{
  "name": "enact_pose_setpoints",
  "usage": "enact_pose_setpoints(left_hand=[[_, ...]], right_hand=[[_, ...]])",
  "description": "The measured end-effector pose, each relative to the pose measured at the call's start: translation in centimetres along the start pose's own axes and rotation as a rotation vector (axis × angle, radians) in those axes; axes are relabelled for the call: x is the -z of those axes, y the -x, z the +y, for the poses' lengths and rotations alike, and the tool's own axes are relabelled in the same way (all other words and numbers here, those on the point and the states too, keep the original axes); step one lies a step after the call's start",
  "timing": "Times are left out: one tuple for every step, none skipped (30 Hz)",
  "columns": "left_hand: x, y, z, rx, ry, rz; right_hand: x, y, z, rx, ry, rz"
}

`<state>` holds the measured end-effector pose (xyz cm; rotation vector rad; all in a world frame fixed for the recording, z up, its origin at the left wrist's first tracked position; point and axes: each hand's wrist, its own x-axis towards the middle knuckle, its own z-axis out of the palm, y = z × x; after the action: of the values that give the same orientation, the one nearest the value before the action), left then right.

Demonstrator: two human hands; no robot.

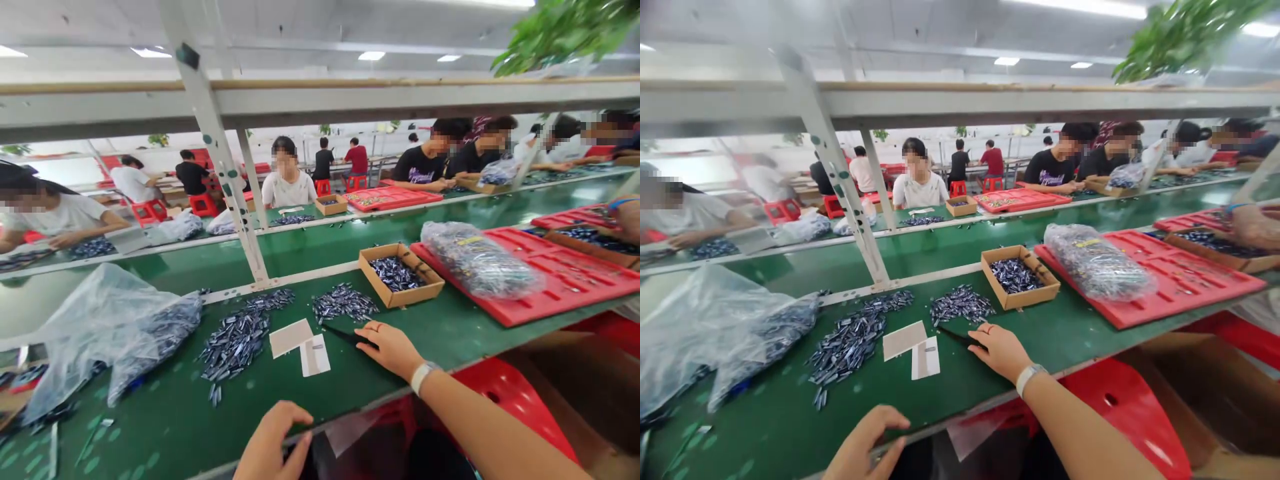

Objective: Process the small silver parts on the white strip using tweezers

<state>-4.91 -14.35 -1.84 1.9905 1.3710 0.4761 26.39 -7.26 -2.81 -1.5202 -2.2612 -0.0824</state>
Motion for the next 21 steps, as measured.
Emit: enact_pose_setpoints(left_hand=[[0.9,-1.4,1.6,-0.029,-0.027,0.021],[1.5,-2.9,2.8,-0.042,-0.058,0.031],[1.9,-4.3,3.6,-0.05,-0.092,0.034],[2.0,-5.6,4.1,-0.056,-0.131,0.041],[2.0,-7.0,4.4,-0.055,-0.174,0.051],[2.0,-8.2,4.5,-0.056,-0.219,0.06],[1.9,-9.2,4.5,-0.053,-0.264,0.064],[1.7,-10.2,4.5,-0.05,-0.31,0.064],[1.7,-11.0,4.4,-0.046,-0.356,0.057],[1.6,-11.6,4.4,-0.042,-0.402,0.045],[1.6,-12.0,4.5,-0.038,-0.446,0.031],[1.6,-12.3,4.6,-0.037,-0.488,0.015],[1.5,-12.5,4.7,-0.037,-0.528,-0.001],[1.5,-12.5,4.9,-0.04,-0.564,-0.014],[1.5,-12.5,5.1,-0.047,-0.598,-0.027],[1.5,-12.4,5.3,-0.057,-0.629,-0.039],[1.5,-12.3,5.5,-0.069,-0.658,-0.049],[1.5,-12.3,5.7,-0.08,-0.682,-0.054],[1.6,-12.4,5.8,-0.09,-0.703,-0.055],[1.6,-12.6,6.0,-0.095,-0.718,-0.051],[1.7,-12.9,6.2,-0.095,-0.728,-0.042]], right_hand=[[0.1,0.0,0.0,0.006,-0.006,-0.003],[0.2,-0.1,0.0,0.012,-0.013,-0.008],[0.3,-0.2,0.0,0.019,-0.018,-0.014],[0.4,-0.2,0.0,0.023,-0.023,-0.02],[0.4,-0.3,0.1,0.026,-0.027,-0.025],[0.5,-0.3,0.2,0.026,-0.031,-0.028],[0.5,-0.4,0.2,0.024,-0.035,-0.03],[0.5,-0.4,0.3,0.02,-0.041,-0.032],[0.5,-0.4,0.3,0.015,-0.047,-0.032],[0.5,-0.4,0.4,0.01,-0.054,-0.031],[0.5,-0.4,0.4,0.004,-0.062,-0.028],[0.4,-0.4,0.5,-0.003,-0.069,-0.023],[0.4,-0.4,0.5,-0.01,-0.075,-0.016],[0.4,-0.4,0.5,-0.018,-0.081,-0.008],[0.3,-0.4,0.5,-0.025,-0.085,0.001],[0.3,-0.4,0.5,-0.033,-0.088,0.012],[0.2,-0.4,0.5,-0.039,-0.09,0.023],[0.1,-0.4,0.5,-0.044,-0.091,0.035],[0.0,-0.4,0.6,-0.047,-0.091,0.046],[-0.2,-0.3,0.6,-0.048,-0.09,0.055],[-0.4,-0.3,0.6,-0.048,-0.087,0.063]])
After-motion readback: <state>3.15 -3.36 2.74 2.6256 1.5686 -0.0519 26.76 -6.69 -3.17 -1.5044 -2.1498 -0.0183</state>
